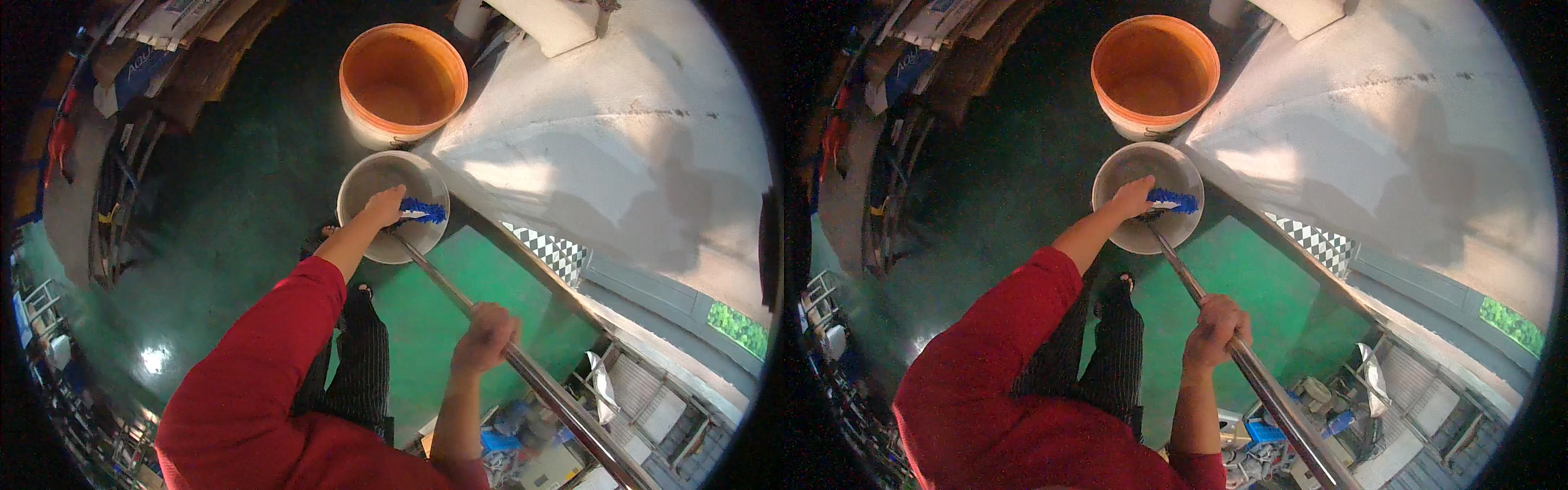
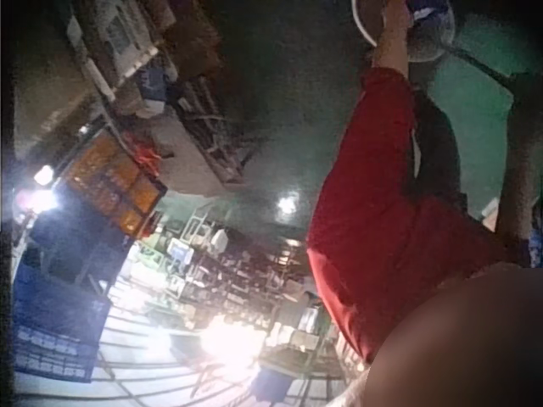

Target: The person mops a green-painted floor in a workshop using a flat mop and a bucket of water. They pour water onto the floor with a red scoop, then mop the area and continue cleaning the interior space.

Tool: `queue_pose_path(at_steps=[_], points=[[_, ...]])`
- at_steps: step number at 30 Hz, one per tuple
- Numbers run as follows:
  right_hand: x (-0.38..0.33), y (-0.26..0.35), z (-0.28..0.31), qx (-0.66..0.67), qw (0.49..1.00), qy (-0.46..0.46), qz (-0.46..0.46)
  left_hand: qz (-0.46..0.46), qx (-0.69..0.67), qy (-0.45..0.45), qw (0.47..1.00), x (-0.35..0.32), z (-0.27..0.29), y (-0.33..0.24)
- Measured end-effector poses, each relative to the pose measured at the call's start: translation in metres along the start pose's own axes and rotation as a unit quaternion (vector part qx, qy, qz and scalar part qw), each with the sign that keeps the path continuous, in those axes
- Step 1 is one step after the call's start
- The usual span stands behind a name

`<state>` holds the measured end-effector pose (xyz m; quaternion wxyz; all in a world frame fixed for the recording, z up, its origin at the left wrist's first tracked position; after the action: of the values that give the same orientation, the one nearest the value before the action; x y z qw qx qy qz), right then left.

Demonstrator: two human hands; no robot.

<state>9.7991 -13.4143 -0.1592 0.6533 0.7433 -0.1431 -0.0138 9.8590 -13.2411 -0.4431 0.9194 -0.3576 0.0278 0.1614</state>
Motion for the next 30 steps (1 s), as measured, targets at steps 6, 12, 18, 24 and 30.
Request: queue_pose_path(at_steps=[6,12,18,24,30], points=[[0.001,0.076,0.001,0.013,0.992,0.044,0.121,-0.03,-0.149,-0.034,0.988,-0.05,0.054,-0.046],[-0.035,0.243,-0.032,0.052,0.975,0.154,0.151,-0.075,-0.139,-0.133,0.978,-0.141,0.168,-0.101],[-0.11,0.388,-0.092,0.17,0.914,0.357,0.089,-0.044,-0.178,-0.226,0.957,-0.259,0.32,-0.113],[-0.262,0.51,-0.136,0.243,0.874,0.415,0.077,-0.039,-0.188,-0.348,0.918,-0.439,0.447,-0.064],[-0.488,0.53,-0.227,0.294,0.761,0.577,0.034,0.1,-0.152,-0.471,0.863,-0.687,0.516,0.103]])
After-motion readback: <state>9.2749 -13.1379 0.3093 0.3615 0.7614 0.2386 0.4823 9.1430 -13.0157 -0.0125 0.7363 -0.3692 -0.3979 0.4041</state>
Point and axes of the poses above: each hand's wrist, its own x-axis towards the middle knuckle, its own z-axis out of the back of the hand, y = z × x, the point moved 3 cm from there along x, towards the middle knuckle, and after that the axes turned 12 degrees about -y, right-handed, at the moved point
